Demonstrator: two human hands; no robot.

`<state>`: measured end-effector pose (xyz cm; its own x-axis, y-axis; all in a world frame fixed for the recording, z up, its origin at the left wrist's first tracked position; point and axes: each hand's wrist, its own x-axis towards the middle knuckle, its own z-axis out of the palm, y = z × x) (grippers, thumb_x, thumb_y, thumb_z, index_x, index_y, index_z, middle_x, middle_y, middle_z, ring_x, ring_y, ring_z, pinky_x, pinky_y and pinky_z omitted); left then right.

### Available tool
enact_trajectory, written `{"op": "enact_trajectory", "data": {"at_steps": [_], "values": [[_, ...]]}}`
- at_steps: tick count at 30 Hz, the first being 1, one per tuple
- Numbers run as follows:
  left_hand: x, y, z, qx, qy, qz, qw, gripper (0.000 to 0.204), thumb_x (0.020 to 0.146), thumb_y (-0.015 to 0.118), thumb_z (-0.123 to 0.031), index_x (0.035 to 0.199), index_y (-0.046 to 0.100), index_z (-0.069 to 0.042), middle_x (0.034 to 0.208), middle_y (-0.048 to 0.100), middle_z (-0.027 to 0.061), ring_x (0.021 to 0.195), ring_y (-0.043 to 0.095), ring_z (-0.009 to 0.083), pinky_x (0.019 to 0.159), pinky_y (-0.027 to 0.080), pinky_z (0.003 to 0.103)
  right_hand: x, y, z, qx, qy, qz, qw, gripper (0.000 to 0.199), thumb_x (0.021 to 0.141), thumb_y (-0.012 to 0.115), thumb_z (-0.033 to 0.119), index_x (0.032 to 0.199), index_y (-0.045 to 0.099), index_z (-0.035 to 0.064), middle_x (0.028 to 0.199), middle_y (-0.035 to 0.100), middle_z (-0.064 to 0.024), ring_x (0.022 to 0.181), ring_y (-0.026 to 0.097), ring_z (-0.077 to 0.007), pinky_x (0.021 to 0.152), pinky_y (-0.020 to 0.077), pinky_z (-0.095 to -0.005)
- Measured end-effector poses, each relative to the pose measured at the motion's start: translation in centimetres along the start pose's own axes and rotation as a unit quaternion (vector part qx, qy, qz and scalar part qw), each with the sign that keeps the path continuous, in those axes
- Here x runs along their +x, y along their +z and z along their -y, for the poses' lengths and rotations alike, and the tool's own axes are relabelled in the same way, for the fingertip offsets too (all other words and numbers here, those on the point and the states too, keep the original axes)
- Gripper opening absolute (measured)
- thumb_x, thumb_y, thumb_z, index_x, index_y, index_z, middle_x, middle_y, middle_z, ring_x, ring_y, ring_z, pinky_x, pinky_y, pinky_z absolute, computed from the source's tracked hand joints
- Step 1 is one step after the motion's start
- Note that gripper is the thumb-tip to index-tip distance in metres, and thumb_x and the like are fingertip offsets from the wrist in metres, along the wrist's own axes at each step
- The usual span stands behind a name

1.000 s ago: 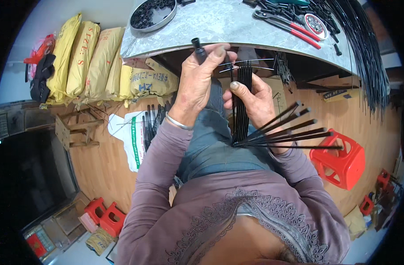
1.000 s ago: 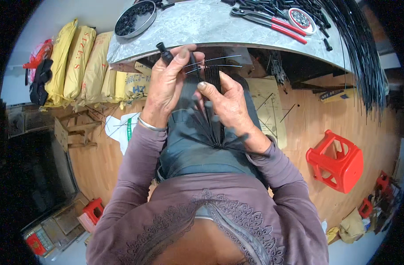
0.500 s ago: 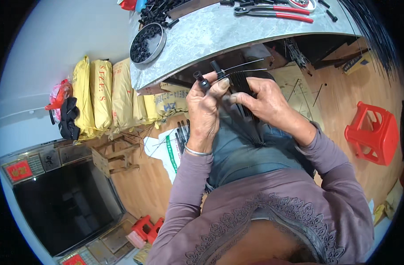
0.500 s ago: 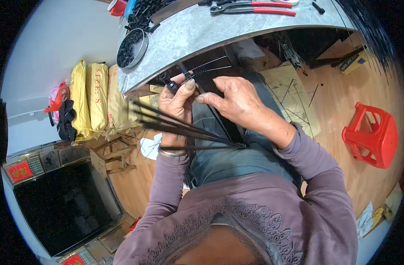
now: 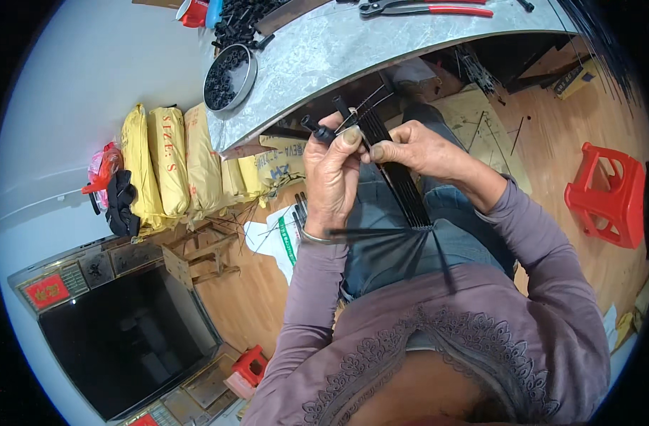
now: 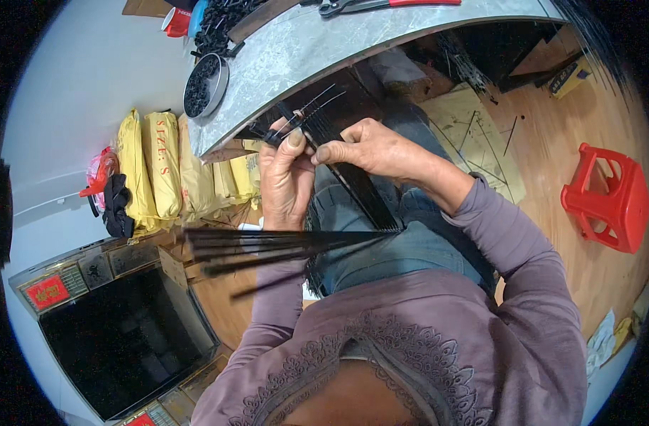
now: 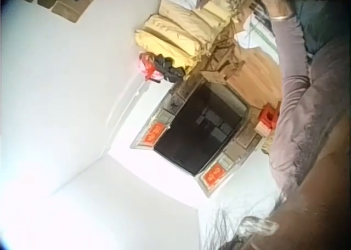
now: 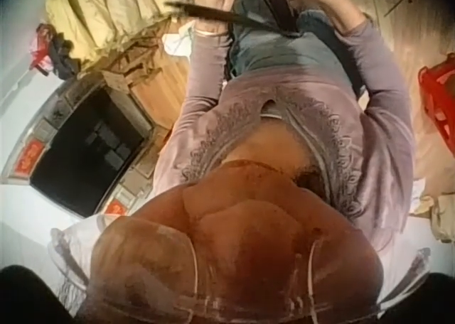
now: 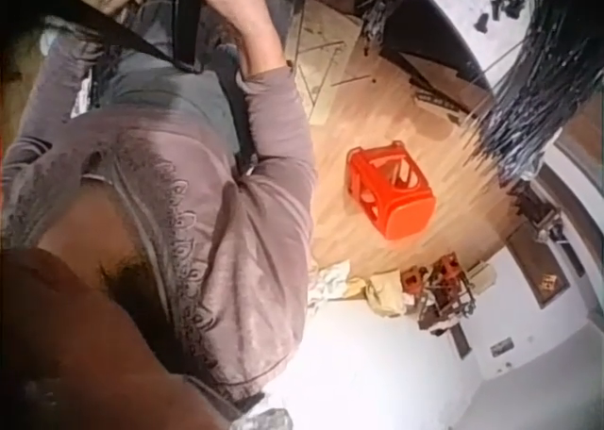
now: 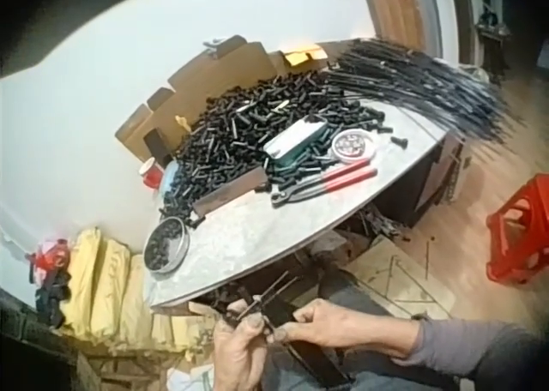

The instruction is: The recorder is bundling and processing black cable-like rods using a fixture and pliers on a workbench.

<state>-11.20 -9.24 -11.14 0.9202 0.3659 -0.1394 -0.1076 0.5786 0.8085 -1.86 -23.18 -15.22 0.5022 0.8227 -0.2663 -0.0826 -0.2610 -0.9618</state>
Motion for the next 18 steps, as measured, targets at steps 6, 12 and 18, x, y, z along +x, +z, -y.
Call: {"op": "enact_trajectory", "data": {"at_steps": [6,12,18], "values": [[-0.5,0.2,0.3,0.063,0.043,-0.036,0.996,0.033,0.089,0.066,-0.012,0.117,0.056,0.001,0.084,0.059,0.0032,0.070,0.054,0.0098,0.061,0.044,0.023,-0.2,0.6,0.5,0.082,0.017,-0.018,0.996,0.051,0.075,0.077,0.050,0.056,0.054,0.0090,0.052,0.043,0.0059,0.048,0.037,-0.0033,0.042,0.0256,-0.0235],[-0.5,0.1,0.4,0.070,0.061,-0.035,0.995,0.027,0.086,0.071,-0.014,0.108,0.059,-0.003,0.078,0.060,0.0016,0.064,0.054,0.0084,0.055,0.043,0.021,-0.8,0.5,1.4,0.112,0.017,-0.006,0.994,0.052,0.072,0.077,0.055,0.058,0.055,0.0097,0.053,0.045,0.0051,0.048,0.038,-0.0042,0.042,0.0277,-0.0228],[-0.7,0.4,0.3,0.010,0.002,0.002,1.000,0.022,0.088,0.069,-0.017,0.105,0.060,-0.007,0.078,0.059,0.0001,0.063,0.053,0.0084,0.053,0.043,0.021,-0.3,0.3,-1.0,0.208,0.066,0.084,0.972,0.051,0.072,0.075,0.058,0.078,0.070,0.0079,0.062,0.055,0.0049,0.051,0.045,-0.0052,0.044,0.0319,-0.0218]]}}
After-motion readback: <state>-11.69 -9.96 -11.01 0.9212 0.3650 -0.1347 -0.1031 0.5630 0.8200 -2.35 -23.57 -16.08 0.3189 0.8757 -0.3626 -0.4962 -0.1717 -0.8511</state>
